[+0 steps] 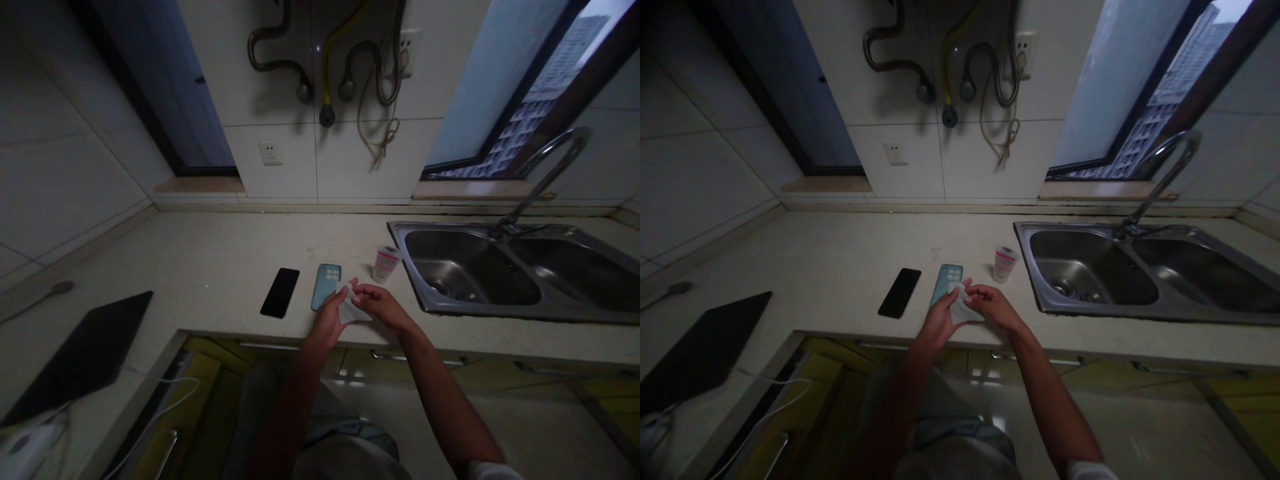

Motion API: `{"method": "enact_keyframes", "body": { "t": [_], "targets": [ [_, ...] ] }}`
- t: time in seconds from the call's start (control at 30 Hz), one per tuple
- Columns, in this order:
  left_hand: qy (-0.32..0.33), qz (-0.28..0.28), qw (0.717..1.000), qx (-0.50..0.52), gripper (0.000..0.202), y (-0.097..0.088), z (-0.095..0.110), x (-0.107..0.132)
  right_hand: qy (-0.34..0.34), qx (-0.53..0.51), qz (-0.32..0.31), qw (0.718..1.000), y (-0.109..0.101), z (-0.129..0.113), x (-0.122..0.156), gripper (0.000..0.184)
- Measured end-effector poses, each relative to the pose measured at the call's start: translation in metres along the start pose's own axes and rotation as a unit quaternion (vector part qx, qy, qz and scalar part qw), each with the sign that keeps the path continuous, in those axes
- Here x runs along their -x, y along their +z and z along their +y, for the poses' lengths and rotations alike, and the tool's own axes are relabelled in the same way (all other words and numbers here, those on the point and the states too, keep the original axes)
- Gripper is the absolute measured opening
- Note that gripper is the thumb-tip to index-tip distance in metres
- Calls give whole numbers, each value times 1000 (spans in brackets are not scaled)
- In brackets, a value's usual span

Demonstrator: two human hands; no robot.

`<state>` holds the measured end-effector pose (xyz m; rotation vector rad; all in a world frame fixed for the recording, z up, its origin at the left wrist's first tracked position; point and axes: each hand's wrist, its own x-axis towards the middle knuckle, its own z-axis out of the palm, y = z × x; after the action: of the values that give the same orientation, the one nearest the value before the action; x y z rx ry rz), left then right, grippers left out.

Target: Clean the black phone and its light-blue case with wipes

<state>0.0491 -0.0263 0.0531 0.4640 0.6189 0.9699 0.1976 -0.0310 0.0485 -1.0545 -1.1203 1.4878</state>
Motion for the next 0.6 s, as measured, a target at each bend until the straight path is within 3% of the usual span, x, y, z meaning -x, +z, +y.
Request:
{"method": "enact_keyframes", "body": {
  "t": [0.27,0.43,0.53,0.6],
  "targets": [
    [73,65,990,-106,40,-13,10,-1,-7,-70,-48,996,-3,-6,-1,29],
    [73,22,988,-134,58,-16,12,-3,-21,-59,-26,998,3,2,-10,32],
    [58,15,984,-168,57,-18,10,-2,-21,-49,-56,997,7,8,-13,39],
    [50,2,982,-182,55,-18,10,-2,-22,-40,-72,996,8,9,-13,33]
  ]
}}
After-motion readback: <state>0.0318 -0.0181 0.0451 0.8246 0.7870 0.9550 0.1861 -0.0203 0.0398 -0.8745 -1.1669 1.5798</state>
